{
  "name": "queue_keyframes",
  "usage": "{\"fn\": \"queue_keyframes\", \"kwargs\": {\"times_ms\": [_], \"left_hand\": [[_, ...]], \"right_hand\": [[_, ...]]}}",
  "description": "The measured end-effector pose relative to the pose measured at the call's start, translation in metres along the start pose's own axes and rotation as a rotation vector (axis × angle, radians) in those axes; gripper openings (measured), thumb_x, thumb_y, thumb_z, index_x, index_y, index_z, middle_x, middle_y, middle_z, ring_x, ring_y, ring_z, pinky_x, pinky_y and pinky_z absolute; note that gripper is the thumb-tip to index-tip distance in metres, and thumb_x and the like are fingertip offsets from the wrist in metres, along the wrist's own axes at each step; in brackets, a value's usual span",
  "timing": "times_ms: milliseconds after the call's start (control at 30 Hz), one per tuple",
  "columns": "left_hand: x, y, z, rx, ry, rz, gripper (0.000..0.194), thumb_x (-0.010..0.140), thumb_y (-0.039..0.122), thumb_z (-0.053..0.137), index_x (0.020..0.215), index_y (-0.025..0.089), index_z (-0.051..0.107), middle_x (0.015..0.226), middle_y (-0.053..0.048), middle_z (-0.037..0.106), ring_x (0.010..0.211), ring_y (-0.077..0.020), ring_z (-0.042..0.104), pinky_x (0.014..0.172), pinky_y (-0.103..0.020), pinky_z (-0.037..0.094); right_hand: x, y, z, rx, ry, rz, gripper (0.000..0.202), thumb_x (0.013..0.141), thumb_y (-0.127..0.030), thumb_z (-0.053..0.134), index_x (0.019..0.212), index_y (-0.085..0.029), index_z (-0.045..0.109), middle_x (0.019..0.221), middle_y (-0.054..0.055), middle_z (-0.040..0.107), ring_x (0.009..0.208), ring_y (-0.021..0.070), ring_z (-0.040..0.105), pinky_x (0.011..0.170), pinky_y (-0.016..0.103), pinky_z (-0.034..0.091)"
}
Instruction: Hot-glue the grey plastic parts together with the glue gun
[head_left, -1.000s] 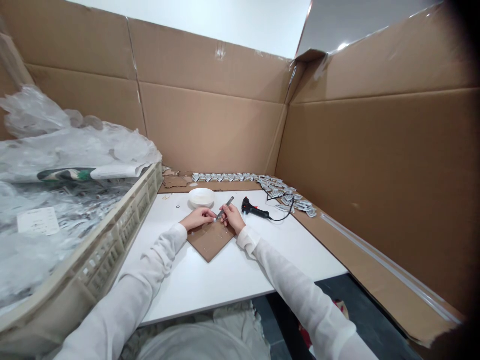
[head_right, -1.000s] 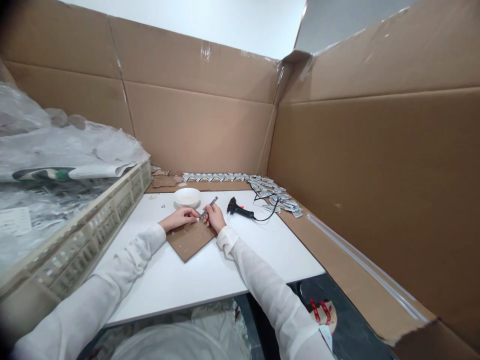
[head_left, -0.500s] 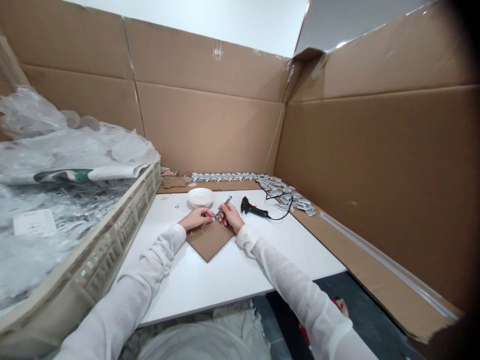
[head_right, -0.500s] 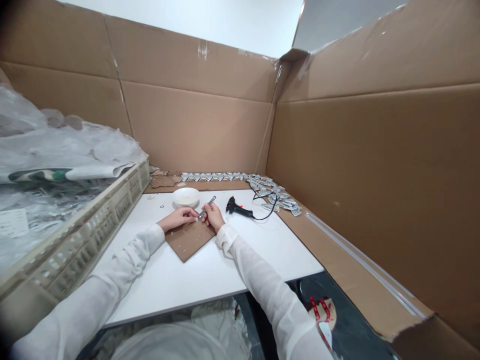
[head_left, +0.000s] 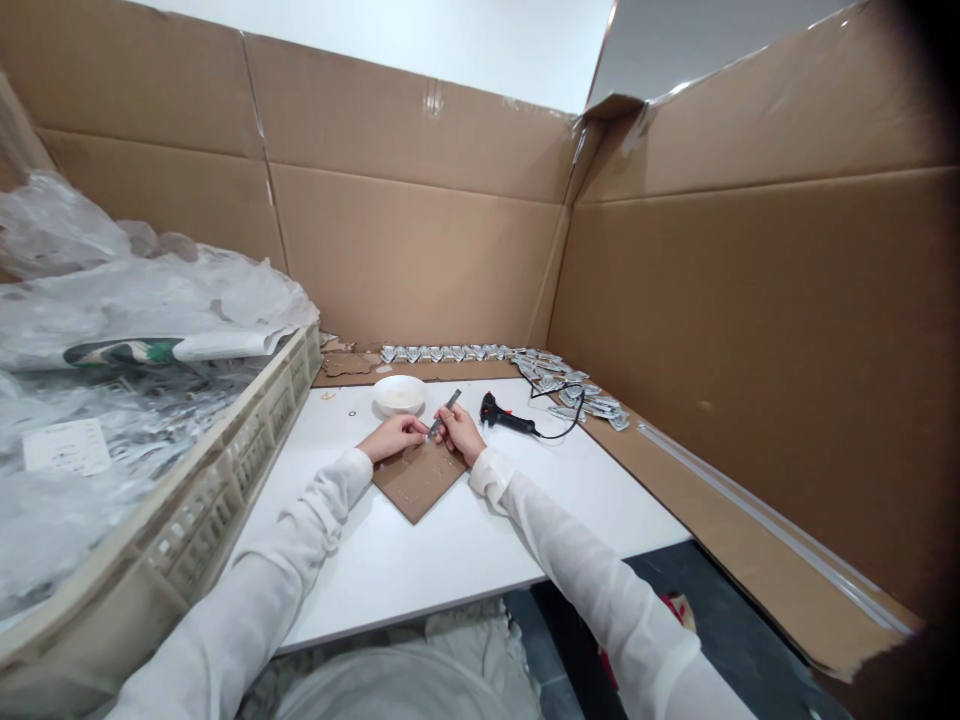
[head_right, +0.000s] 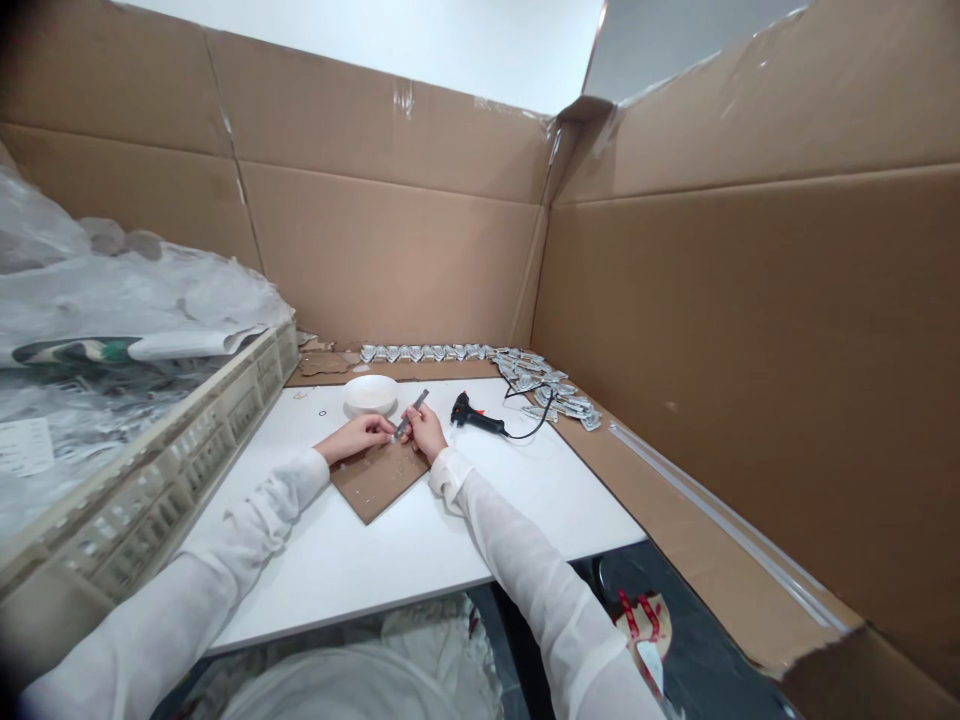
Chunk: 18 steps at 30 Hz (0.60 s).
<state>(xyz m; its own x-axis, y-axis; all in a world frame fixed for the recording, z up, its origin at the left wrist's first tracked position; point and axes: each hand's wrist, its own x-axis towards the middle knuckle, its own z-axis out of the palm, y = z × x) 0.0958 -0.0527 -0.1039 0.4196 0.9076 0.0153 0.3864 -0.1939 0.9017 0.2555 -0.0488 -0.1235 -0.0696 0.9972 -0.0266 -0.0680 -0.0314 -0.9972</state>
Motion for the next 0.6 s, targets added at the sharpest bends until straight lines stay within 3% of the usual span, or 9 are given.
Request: {"fn": "queue_keyframes", "kwargs": {"times_ms": [200, 433, 600], "left_hand": [[0.002, -0.004, 0.001, 0.015, -0.001, 0.004, 0.03, 0.062, 0.036, 0.062, 0.08, 0.012, 0.06, 0.065, 0.0, 0.057, 0.053, -0.0098, 0.044, 0.047, -0.02, 0.031], [0.001, -0.005, 0.0, 0.032, 0.013, 0.031, 0.03, 0.064, 0.036, 0.06, 0.083, 0.012, 0.062, 0.068, -0.001, 0.059, 0.058, -0.0114, 0.048, 0.051, -0.021, 0.033], [-0.003, 0.0, 0.0, 0.045, 0.0, 0.019, 0.031, 0.065, 0.041, 0.06, 0.08, 0.013, 0.062, 0.07, -0.001, 0.059, 0.057, -0.0114, 0.048, 0.051, -0.021, 0.034]], "right_hand": [[-0.003, -0.002, 0.001, -0.016, 0.012, -0.016, 0.026, 0.093, -0.035, 0.049, 0.101, -0.011, 0.055, 0.076, -0.001, 0.056, 0.054, 0.005, 0.05, 0.048, 0.017, 0.044], [-0.004, -0.003, 0.001, -0.041, 0.079, -0.06, 0.03, 0.094, -0.039, 0.044, 0.093, -0.011, 0.054, 0.064, -0.004, 0.051, 0.046, 0.004, 0.046, 0.042, 0.016, 0.039], [-0.017, -0.01, -0.002, -0.12, 0.171, -0.226, 0.029, 0.09, -0.046, 0.041, 0.088, -0.018, 0.046, 0.051, -0.007, 0.046, 0.04, 0.0085, 0.046, 0.037, 0.018, 0.033]]}}
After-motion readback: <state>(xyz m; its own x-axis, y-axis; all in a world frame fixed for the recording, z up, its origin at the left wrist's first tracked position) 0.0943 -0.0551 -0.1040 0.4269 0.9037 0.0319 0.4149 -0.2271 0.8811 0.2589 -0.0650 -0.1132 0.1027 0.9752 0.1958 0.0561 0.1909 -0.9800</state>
